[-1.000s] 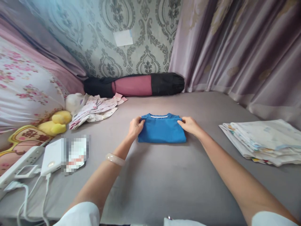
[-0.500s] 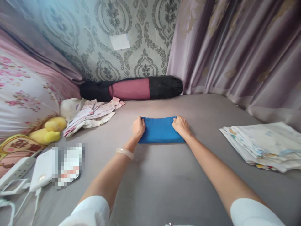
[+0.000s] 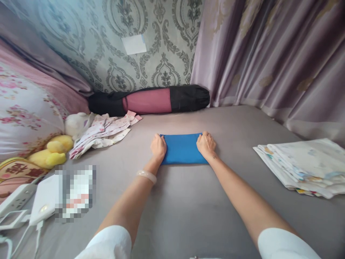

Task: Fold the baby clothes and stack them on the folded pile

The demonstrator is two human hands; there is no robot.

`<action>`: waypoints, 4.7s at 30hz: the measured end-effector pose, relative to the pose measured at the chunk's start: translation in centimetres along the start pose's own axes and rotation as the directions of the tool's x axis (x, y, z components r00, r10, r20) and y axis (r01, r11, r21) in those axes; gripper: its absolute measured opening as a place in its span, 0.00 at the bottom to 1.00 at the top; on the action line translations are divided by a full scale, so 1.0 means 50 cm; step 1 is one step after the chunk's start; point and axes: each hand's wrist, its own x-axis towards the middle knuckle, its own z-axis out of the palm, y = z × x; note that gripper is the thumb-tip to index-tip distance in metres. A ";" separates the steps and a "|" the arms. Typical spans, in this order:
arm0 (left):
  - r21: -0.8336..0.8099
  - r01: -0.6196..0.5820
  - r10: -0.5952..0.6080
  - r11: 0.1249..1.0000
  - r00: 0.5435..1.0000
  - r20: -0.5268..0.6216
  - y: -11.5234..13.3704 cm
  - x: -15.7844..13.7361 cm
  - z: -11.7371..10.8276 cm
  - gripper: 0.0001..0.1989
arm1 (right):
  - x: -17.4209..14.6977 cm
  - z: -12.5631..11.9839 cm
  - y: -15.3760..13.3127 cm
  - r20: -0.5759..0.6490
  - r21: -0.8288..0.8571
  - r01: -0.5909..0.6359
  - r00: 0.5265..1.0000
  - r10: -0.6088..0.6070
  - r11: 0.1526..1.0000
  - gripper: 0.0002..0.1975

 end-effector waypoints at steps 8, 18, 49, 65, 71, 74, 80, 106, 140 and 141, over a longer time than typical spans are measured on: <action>0.037 0.005 -0.006 0.999 0.999 0.041 0.000 0.006 -0.015 0.14 | 0.005 -0.014 0.009 0.049 0.042 -0.002 0.999 0.000 0.999 0.16; 0.108 -0.338 0.337 0.935 0.941 0.029 0.069 -0.071 -0.017 0.26 | -0.072 -0.009 -0.057 0.016 0.005 0.454 0.891 -0.454 0.891 0.25; 0.072 -0.431 0.414 0.899 0.894 0.172 0.049 -0.060 0.035 0.27 | -0.064 0.025 -0.058 0.231 0.031 0.584 0.785 -0.574 0.811 0.28; 0.128 -0.292 0.267 0.948 0.946 0.181 0.041 -0.061 0.010 0.31 | -0.050 0.021 -0.022 0.172 -0.049 0.369 0.919 -0.356 0.928 0.30; 0.109 -0.287 0.265 0.952 0.948 0.175 0.039 -0.059 0.006 0.30 | -0.044 0.022 -0.021 0.204 -0.032 0.358 0.916 -0.345 0.933 0.30; 0.097 -0.269 0.254 0.958 0.957 0.140 0.032 -0.058 -0.002 0.30 | -0.038 0.012 -0.009 0.182 -0.012 0.331 0.929 -0.323 0.944 0.30; 0.091 -0.239 0.217 0.967 0.955 0.202 0.016 -0.058 0.001 0.33 | -0.037 0.012 0.019 0.207 -0.024 0.286 0.939 -0.275 0.958 0.31; 0.132 -0.247 0.239 0.960 0.968 0.073 0.025 -0.080 -0.006 0.32 | -0.065 0.005 -0.007 0.106 -0.044 0.362 0.929 -0.356 0.931 0.30; -0.957 0.286 -0.463 0.051 0.856 0.231 -0.053 0.013 -0.045 0.14 | -0.131 0.038 -0.138 0.254 0.064 0.439 0.861 -0.440 0.896 0.31; -0.959 0.283 -0.464 0.032 0.854 0.237 -0.053 0.014 -0.045 0.14 | -0.130 0.035 -0.139 0.264 0.060 0.439 0.859 -0.438 0.896 0.31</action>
